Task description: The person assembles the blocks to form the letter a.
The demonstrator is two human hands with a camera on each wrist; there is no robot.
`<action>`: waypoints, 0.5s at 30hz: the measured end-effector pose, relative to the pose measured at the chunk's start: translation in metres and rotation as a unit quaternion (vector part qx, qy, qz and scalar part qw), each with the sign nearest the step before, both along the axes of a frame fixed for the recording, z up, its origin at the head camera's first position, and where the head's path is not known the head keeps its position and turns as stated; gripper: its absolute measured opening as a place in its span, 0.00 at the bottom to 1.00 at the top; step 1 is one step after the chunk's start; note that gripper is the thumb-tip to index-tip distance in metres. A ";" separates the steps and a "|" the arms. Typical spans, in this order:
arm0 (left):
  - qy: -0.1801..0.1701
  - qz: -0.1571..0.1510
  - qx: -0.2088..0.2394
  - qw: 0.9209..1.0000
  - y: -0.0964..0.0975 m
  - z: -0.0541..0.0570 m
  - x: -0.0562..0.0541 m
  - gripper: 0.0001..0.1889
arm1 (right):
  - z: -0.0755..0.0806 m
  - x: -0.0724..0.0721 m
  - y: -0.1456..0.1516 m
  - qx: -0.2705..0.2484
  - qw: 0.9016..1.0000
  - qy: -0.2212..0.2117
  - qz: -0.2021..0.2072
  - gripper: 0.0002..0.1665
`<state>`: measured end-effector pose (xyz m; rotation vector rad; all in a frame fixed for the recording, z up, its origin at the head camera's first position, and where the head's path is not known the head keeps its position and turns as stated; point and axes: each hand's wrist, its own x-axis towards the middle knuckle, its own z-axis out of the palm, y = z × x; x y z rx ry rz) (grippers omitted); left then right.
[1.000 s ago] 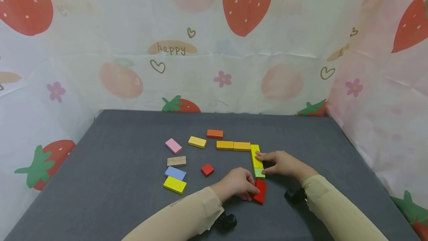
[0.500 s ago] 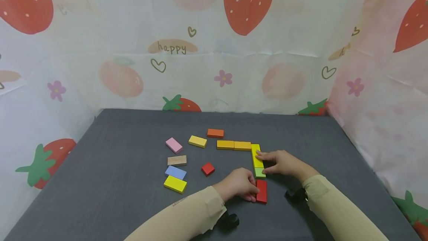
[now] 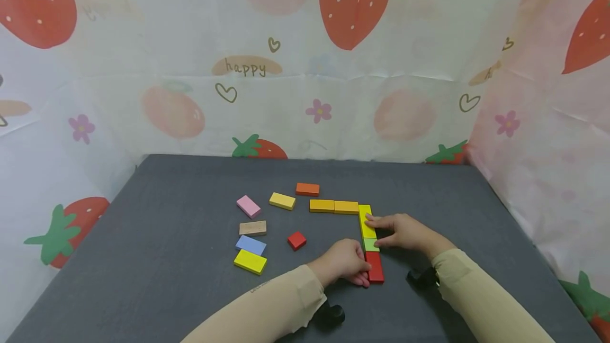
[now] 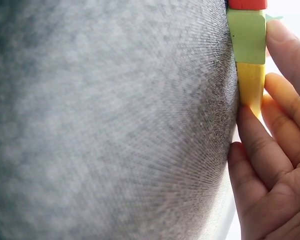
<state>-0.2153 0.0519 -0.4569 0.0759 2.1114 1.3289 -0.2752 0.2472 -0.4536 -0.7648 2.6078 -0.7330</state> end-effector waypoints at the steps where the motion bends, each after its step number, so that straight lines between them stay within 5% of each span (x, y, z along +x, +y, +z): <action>1: 0.000 0.001 0.002 1.000 0.000 0.000 0.000 0.09 | 0.000 0.000 0.000 -0.001 1.000 -0.001 0.000 0.36; 15: -0.004 -0.010 0.008 1.000 -0.002 0.000 -0.002 0.07 | 0.000 0.000 0.000 -0.005 1.000 -0.007 -0.001 0.37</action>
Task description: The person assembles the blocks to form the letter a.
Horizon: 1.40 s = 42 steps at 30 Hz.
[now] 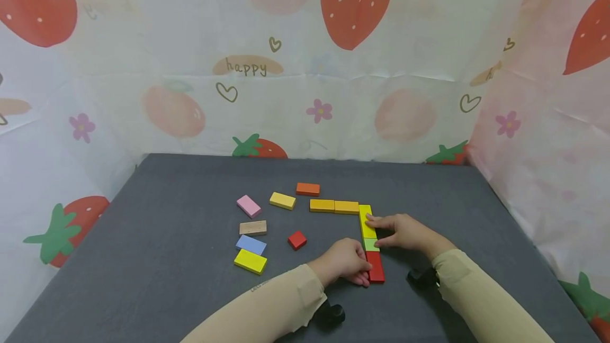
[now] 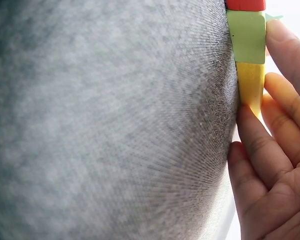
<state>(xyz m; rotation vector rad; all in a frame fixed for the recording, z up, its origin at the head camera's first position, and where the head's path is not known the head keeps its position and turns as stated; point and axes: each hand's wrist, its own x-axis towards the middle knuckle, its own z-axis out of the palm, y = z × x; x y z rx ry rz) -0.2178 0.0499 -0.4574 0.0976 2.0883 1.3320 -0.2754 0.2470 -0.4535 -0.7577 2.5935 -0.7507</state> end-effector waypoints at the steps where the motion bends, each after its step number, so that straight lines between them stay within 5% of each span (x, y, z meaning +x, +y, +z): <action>1: 0.000 0.001 -0.001 1.000 0.000 0.000 0.000 0.07 | 0.000 0.000 0.000 0.000 1.000 0.001 0.001 0.37; 21: 0.002 -0.012 0.043 0.999 -0.015 0.002 -0.005 0.06 | 0.001 -0.003 0.001 -0.005 1.000 -0.003 0.001 0.37; 30: 0.012 0.002 0.038 0.999 -0.030 0.015 -0.013 0.03 | 0.001 -0.002 0.001 -0.005 1.000 -0.009 -0.010 0.37; 42: 0.077 0.029 0.068 0.994 -0.073 0.038 -0.024 0.08 | -0.002 -0.002 0.001 0.003 1.000 -0.017 -0.019 0.37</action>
